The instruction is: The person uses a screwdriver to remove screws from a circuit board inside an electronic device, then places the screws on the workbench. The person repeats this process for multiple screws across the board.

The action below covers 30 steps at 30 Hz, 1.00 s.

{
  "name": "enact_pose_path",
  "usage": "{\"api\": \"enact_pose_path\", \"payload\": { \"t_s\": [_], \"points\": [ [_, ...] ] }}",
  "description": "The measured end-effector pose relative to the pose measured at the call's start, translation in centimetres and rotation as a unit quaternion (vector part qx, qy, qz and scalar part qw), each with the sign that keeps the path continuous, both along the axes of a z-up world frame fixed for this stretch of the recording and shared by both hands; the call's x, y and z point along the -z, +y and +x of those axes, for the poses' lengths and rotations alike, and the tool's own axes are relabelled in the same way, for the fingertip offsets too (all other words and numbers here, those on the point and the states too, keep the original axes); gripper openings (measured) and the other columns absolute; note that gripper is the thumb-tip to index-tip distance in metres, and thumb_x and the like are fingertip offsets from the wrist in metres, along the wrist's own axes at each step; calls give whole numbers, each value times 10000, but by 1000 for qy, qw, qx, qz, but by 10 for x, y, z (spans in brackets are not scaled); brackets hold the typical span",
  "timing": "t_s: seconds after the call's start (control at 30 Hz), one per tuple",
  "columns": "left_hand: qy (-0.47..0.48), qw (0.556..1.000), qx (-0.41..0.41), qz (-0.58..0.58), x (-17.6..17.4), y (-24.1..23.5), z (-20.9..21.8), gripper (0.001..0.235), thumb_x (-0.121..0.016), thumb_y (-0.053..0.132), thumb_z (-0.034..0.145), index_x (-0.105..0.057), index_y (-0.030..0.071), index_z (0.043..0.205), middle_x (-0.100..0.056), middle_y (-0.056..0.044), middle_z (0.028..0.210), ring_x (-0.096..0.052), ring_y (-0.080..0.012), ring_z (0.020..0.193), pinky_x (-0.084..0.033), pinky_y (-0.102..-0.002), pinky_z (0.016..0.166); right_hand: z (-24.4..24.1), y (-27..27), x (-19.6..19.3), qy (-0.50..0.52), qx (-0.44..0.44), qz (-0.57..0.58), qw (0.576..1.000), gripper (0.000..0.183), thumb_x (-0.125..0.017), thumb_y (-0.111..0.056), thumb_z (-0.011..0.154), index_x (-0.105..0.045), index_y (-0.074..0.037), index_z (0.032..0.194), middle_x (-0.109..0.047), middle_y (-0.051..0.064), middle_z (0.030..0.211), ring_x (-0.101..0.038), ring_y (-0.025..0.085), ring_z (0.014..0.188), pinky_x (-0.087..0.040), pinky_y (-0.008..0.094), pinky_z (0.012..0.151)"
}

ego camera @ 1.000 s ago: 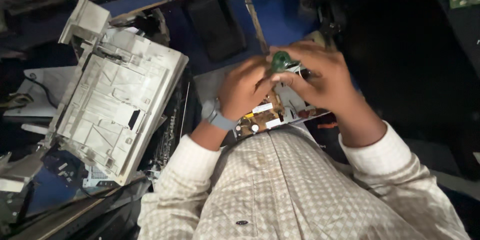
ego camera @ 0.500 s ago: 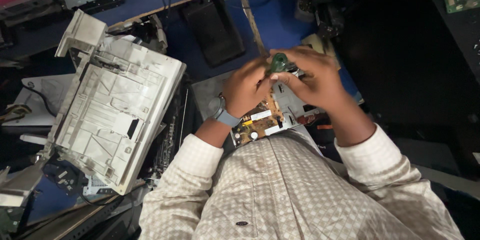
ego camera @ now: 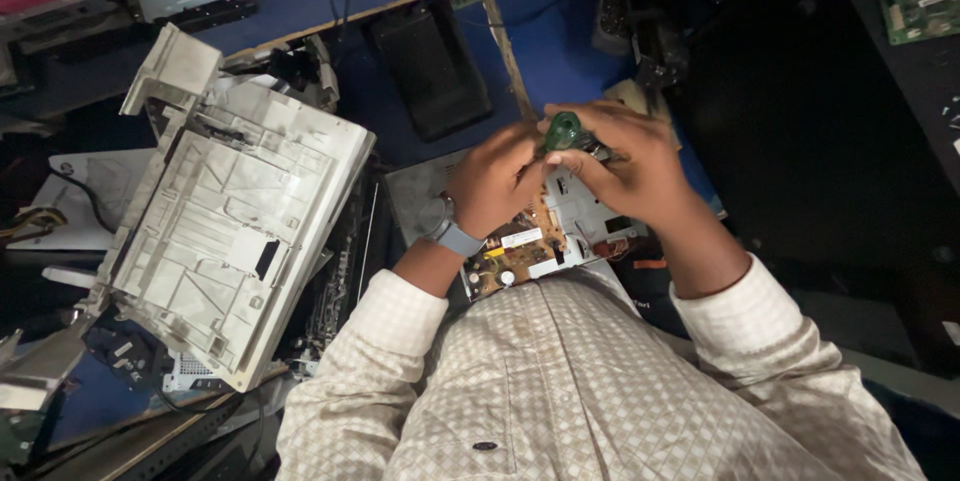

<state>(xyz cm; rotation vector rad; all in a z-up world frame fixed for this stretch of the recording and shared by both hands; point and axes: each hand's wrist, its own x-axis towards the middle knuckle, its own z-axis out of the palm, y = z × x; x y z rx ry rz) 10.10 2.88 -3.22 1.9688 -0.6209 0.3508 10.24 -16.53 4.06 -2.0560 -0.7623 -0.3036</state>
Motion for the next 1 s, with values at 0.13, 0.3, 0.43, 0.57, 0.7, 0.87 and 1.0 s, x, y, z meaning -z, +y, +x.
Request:
{"api": "enact_pose_path", "payload": {
  "t_s": [0.13,0.3,0.43,0.57,0.7,0.87,1.0],
  "points": [
    [-1,1000,2,6,2,1,-1,197,-736,137,938,-693,95,1126,-714,-106,1158,-730,-319,954,-587,-392,779,1,0,3,9,-5,-3,1000,360,-821,-102,919,-709,-9,1248,-769,122,1141,-770,237,1041,-604,336,896],
    [-22,1000,-11,18,4,1,0,212,-763,155,904,-716,101,1104,-724,-101,1146,-735,-304,923,-592,-380,759,3,-4,2,20,-25,-13,999,417,-815,-93,896,-691,-14,1286,-768,113,1137,-767,225,1021,-613,325,868],
    [-31,999,-8,15,8,1,0,176,-786,164,905,-721,106,1058,-738,-81,1128,-750,-272,905,-600,-363,754,2,-7,0,13,-45,-16,999,406,-808,-81,902,-690,-27,1287,-763,114,1168,-761,223,1034,-608,330,883],
    [-13,1000,-18,21,11,0,-3,161,-813,165,896,-737,103,1022,-751,-70,1089,-752,-242,835,-591,-347,697,1,-8,-3,34,-65,-16,997,426,-808,-83,895,-684,-34,1300,-765,97,1165,-759,214,1048,-614,331,895],
    [-52,998,-36,4,12,-2,-5,203,-805,167,875,-749,117,1064,-743,-60,1103,-753,-236,850,-601,-340,721,0,-9,-7,22,-77,-30,996,435,-790,-81,895,-662,-15,1306,-759,98,1164,-743,228,1054,-597,355,911],
    [-39,997,-67,11,11,-6,-4,245,-823,221,813,-756,120,1025,-744,-72,1049,-739,-260,804,-583,-361,672,-7,-3,-7,35,-61,7,997,437,-756,-101,948,-625,-19,1357,-746,109,1187,-734,221,1075,-579,337,940],
    [64,996,-62,23,5,-5,-3,202,-844,263,828,-718,121,899,-704,-66,868,-727,-252,736,-551,-379,619,-25,17,8,95,-56,182,977,297,-587,-99,1109,-564,17,1382,-647,145,1246,-633,239,1162,-507,342,1062]
  ]
}}
